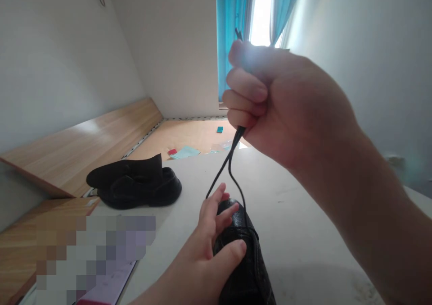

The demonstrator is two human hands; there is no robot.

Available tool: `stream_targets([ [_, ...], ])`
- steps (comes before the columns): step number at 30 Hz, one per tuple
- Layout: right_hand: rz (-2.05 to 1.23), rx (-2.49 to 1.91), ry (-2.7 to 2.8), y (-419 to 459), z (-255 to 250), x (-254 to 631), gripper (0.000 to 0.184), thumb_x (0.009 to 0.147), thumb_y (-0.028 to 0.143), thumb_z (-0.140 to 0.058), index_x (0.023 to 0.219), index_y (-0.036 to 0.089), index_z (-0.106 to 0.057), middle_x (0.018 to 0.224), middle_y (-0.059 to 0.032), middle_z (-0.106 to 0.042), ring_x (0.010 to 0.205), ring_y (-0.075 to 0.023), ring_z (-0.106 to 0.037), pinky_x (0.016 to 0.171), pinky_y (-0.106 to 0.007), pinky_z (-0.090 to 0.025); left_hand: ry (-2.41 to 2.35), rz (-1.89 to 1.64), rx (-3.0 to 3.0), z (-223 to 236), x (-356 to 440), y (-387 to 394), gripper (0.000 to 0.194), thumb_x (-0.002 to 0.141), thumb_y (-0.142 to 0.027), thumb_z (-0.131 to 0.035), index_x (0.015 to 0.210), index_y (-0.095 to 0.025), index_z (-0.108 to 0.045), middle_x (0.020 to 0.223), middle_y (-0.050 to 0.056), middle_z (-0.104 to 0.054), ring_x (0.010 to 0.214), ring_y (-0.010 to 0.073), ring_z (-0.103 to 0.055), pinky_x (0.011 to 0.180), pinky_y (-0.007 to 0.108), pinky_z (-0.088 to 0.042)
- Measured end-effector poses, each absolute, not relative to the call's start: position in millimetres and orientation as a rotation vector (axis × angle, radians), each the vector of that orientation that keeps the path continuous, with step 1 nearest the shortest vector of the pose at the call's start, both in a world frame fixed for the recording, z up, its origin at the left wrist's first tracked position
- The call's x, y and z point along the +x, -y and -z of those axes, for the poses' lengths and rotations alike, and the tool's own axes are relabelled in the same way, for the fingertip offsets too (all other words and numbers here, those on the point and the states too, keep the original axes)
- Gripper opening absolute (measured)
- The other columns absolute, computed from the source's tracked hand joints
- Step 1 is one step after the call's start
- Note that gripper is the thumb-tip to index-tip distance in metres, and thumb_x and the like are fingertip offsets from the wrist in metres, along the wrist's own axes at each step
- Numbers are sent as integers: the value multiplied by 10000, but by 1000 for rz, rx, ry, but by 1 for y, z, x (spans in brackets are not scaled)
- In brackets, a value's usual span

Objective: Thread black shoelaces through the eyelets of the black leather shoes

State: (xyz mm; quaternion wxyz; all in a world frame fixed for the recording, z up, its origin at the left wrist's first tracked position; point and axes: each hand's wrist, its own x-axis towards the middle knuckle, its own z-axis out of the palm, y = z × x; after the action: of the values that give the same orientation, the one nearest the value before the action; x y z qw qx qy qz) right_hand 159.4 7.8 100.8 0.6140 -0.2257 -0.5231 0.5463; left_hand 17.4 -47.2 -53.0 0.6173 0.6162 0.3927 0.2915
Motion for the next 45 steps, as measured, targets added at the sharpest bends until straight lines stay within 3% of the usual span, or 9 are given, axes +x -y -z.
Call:
stream_targets([
  [4,-1212,-524,1133,-16,-96,164,428,962,109,-388,566,210,-259,491,69,-161,417,-73,-138,378,-217,-124,-778,-611,1267,49,18,43,893,781,-271,-626,1544,-252,-163,1465,125,-438,1107,230,-608,846,338,-476],
  [7,-1236,-572,1053,-15,-96,165,437,982,100,-318,563,214,-266,498,68,-133,411,-82,-119,369,-214,-116,-820,-587,1257,50,23,39,1002,744,-319,-645,1559,-164,-83,1019,80,-660,856,196,-588,769,340,-424],
  [10,-1295,-575,1059,-4,-100,163,445,995,84,-287,568,208,-298,521,66,-124,407,-75,-136,370,-199,-142,-807,-663,1239,52,26,36,1035,715,-343,-660,1561,-165,-90,1014,79,-644,818,190,-520,789,358,-407],
  [15,-1301,-511,1140,3,-101,162,459,1021,129,-276,569,206,-296,532,61,-111,399,-69,-151,371,-201,-138,-755,-572,1380,47,19,42,609,742,-383,-663,1329,-239,-586,990,55,-610,951,246,-520,906,414,-389],
  [21,-1305,-572,976,-17,-91,171,417,953,63,-287,563,207,-302,528,66,-124,401,-64,-146,375,-191,-129,-904,-455,1370,50,16,44,1101,732,-433,-652,1569,-205,26,1641,99,-53,1460,326,-181,1163,502,-157],
  [24,-1371,-560,952,-14,-88,167,416,971,83,-287,574,206,-304,526,69,-130,390,-56,-161,383,-178,-132,-745,-401,1350,49,18,41,1039,790,-414,-614,1566,-184,37,1634,104,-152,1497,272,-99,1181,499,-101],
  [30,-1438,-514,957,-16,-74,154,356,1012,161,-328,681,201,-451,459,95,-188,383,-61,-149,374,-180,-117,-579,-321,1637,33,17,46,481,821,-274,-669,1296,-233,-606,929,-1,-714,1171,235,-569,1180,430,70],
  [36,-1324,-715,903,-52,-46,186,280,967,161,-375,712,185,-486,426,95,-276,384,-66,-182,367,-184,-145,-632,-694,1256,34,9,42,159,793,-331,-681,905,-223,-709,645,-44,-569,698,142,-543,957,348,-404],
  [45,-1200,-946,881,-77,14,284,143,854,169,-489,718,205,-465,454,90,-300,399,-82,-204,366,-189,-194,-514,-1163,812,13,-4,18,372,968,-310,-528,619,-190,-578,487,-91,-220,442,93,-201,473,168,-468],
])
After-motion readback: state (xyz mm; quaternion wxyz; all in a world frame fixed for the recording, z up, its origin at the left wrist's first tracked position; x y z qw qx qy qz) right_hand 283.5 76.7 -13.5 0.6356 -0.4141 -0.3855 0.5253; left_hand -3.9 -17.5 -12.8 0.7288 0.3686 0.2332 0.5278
